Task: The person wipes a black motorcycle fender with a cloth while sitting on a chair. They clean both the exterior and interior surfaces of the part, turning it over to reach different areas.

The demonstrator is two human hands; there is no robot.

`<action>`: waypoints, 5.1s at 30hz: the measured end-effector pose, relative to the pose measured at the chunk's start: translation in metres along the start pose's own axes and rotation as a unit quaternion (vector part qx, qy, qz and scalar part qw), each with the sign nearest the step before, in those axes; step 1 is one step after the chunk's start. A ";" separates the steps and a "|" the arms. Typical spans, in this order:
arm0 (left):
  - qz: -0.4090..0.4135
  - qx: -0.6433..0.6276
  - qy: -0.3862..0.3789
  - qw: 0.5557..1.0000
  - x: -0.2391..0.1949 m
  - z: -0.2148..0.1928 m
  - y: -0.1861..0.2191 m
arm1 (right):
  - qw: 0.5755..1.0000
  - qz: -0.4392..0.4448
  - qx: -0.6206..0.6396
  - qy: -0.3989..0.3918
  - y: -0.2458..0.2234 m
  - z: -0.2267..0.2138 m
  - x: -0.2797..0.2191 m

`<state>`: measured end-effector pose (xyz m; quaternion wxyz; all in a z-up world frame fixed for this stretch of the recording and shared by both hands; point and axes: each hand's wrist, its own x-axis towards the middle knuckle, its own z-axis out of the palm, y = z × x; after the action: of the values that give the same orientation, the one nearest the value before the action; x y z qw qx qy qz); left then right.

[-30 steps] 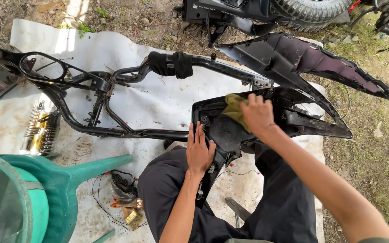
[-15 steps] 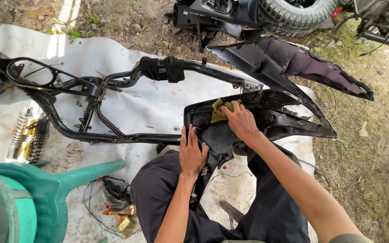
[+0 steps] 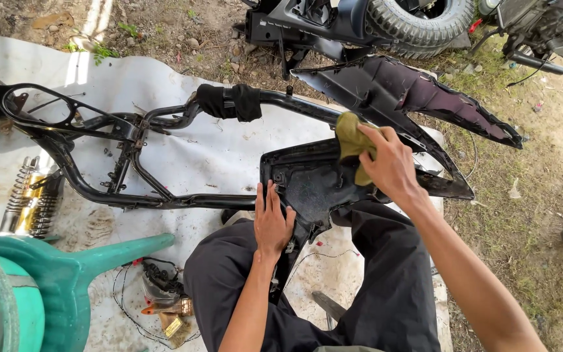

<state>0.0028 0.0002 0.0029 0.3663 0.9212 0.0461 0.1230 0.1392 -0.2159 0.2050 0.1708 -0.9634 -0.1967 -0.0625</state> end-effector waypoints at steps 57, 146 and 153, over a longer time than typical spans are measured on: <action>0.015 0.007 -0.008 1.000 -0.001 0.000 -0.003 | 0.942 -0.040 -0.166 -0.290 -0.036 0.166 0.052; -0.028 0.034 -0.075 0.996 -0.099 -0.023 0.038 | 0.978 0.070 0.197 -0.021 -0.001 0.120 -0.172; -0.019 0.089 -0.107 0.990 -0.100 -0.017 0.051 | 0.969 0.090 0.225 -0.046 0.008 0.132 -0.179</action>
<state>-0.0983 -0.0432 0.0310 0.2884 0.9568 0.0349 0.0124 -0.0141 -0.2406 0.0458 0.3793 -0.9157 -0.1257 0.0430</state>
